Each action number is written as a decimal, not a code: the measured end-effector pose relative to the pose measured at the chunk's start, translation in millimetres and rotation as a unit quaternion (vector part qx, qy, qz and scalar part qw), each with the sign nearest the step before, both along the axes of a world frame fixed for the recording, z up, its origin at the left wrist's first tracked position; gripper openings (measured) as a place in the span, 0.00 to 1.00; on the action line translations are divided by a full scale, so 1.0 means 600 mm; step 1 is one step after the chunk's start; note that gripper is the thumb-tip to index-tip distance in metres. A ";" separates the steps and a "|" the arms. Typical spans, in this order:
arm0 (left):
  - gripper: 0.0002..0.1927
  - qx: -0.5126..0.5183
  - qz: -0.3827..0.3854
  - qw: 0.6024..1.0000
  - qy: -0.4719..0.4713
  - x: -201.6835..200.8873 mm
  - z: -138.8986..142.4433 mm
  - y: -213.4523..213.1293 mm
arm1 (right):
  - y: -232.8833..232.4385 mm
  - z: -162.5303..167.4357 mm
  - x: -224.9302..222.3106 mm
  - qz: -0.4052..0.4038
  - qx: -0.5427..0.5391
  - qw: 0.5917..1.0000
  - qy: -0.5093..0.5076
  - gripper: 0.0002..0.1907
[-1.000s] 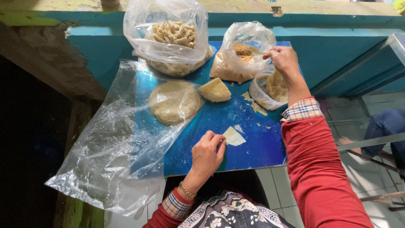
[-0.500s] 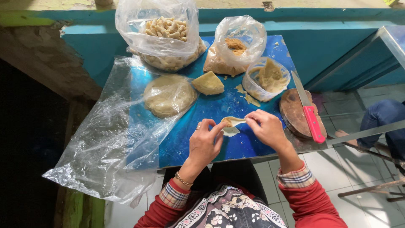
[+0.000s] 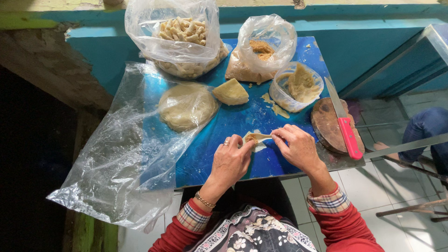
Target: The person takes small flattened pieces of dough from a blue work table, places a spoonful of brown sugar filling onto a dough piece, and folds and pinches the dough closed by hand to form a filled pastry. Finished twisted pastries are visible in a plastic bag on the table alongside a knife and wooden board.
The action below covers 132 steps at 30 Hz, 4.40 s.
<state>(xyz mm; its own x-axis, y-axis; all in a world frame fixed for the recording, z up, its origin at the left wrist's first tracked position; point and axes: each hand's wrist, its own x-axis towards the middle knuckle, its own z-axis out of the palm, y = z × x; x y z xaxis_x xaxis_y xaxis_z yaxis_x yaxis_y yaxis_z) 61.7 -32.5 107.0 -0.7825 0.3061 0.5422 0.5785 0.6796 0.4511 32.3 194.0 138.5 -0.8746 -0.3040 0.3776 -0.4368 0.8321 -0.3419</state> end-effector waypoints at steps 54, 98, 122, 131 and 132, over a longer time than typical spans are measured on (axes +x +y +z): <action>0.07 0.043 0.005 0.999 0.003 -0.016 -0.018 0.006 | -0.073 -0.018 0.039 0.044 -0.089 0.995 -0.012 0.16; 0.02 0.166 0.064 0.978 -0.106 -0.034 -0.040 0.013 | -0.087 -0.046 0.006 0.056 -0.050 0.997 0.030 0.05; 0.03 0.046 0.102 0.992 -0.064 -0.041 -0.054 0.024 | -0.105 -0.036 0.024 0.043 0.067 0.982 0.174 0.14; 0.07 0.142 0.118 0.980 -0.076 -0.032 -0.037 0.014 | -0.115 -0.025 -0.017 0.067 0.066 0.989 0.114 0.13; 0.07 0.155 0.124 0.977 -0.078 -0.029 -0.033 0.012 | -0.112 -0.017 -0.031 0.064 0.084 0.990 0.094 0.12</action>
<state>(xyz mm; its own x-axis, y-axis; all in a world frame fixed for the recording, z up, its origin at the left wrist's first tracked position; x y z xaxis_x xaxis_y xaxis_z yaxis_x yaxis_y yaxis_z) 44.3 -25.6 87.2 -0.8920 -0.0626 0.4478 0.3219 0.6075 0.7262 13.6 126.6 128.4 -0.7440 -0.4803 0.4645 -0.5849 0.8042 -0.1054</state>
